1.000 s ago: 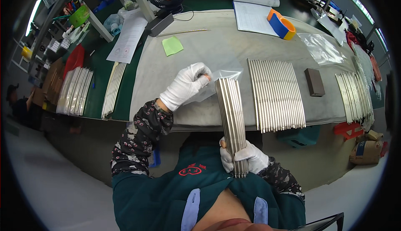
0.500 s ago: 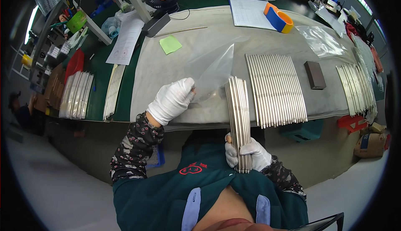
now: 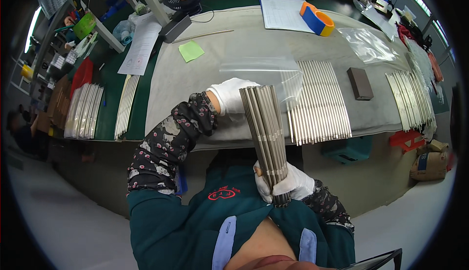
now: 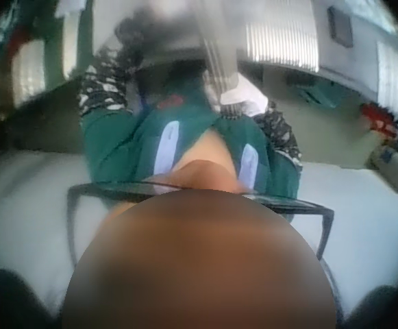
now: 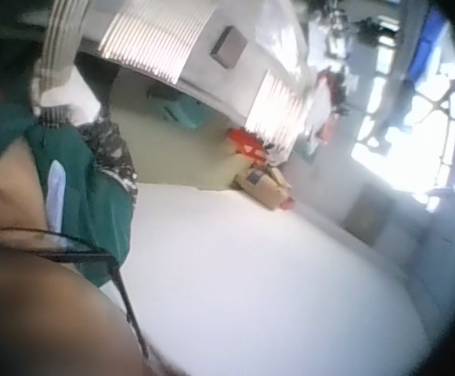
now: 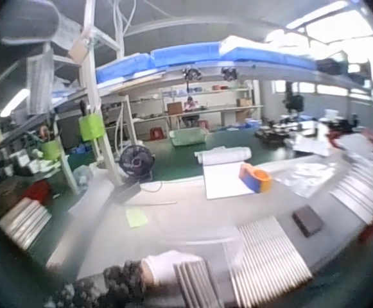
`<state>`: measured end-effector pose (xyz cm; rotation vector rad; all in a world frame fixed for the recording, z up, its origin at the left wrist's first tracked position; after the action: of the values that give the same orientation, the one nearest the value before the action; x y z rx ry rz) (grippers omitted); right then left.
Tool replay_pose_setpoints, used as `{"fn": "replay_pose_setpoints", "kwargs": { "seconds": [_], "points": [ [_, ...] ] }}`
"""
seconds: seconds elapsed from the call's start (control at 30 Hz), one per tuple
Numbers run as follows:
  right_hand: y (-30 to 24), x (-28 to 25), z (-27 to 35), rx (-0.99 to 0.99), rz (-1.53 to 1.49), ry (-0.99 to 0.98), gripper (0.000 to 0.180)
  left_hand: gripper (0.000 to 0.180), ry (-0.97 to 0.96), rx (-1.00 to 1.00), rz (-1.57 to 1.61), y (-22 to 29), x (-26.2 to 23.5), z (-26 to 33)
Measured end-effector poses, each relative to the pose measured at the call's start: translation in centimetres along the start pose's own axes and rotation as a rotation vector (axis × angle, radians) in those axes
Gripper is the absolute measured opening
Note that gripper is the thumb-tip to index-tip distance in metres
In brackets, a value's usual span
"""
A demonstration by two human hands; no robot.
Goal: Sanding the ends of multiple metal rods and placing them into a plastic bag for packaging.
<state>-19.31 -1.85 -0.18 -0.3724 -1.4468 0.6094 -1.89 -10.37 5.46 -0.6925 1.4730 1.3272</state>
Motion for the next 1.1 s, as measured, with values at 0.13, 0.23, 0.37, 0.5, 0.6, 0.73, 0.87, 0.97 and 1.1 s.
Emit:
{"fn": "replay_pose_setpoints", "kwargs": {
  "seconds": [0.13, 0.23, 0.37, 0.5, 0.6, 0.73, 0.87, 0.97, 1.1],
  "points": [
    [0.2, -0.1, 0.0, 0.015, -0.036, 0.008, 0.060, 0.018, 0.063, 0.084, 0.225, -0.1, -1.8, 1.4],
    [0.2, -0.2, 0.3, 0.005, -0.075, 0.041, 0.058, 0.015, 0.188, 0.032, 0.120, -0.1, -5.2, 3.0],
    [0.7, -0.4, -0.1, 0.057, -0.102, 0.075, 0.058, 0.022, 0.452, -0.110, -0.106, 1.8, -6.9, 3.3],
    [1.1, 0.0, -0.2, 0.095, -0.125, 0.059, 0.057, 0.022, 0.493, 0.096, -0.558, 6.1, -4.7, 3.0],
    [1.2, -0.4, 0.2, 0.081, -0.166, 0.082, 0.054, 0.009, 0.553, 0.186, -0.764, 8.4, -3.7, 5.4],
    [1.0, -0.9, 0.3, 0.007, -0.258, 0.124, 0.052, 0.011, 0.500, 0.097, -0.788, 6.7, -0.5, 9.2],
    [0.5, -0.9, -0.1, -0.062, -0.301, 0.143, 0.049, 0.011, 0.621, -0.334, -0.629, 1.1, 2.8, 11.8],
    [0.3, -0.7, -0.7, -0.068, -0.323, 0.132, 0.047, 0.012, 0.703, -0.451, -0.425, 1.1, 3.1, 11.7],
    [-0.8, 0.3, -2.3, -0.108, -0.338, 0.066, 0.046, 0.011, 0.764, -0.218, -0.288, 5.6, 3.1, 10.0]
  ]
}}
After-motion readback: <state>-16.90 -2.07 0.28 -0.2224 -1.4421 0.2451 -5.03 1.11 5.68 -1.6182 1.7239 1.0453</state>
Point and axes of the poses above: each hand's wrist, its own z-axis away from the middle knuckle, its own x-axis out of the palm, y = z × x, the point moved 7 cm from there along -z, towards the middle knuckle, and after that the axes turned 5 degrees about x, right-handed, at the moved point
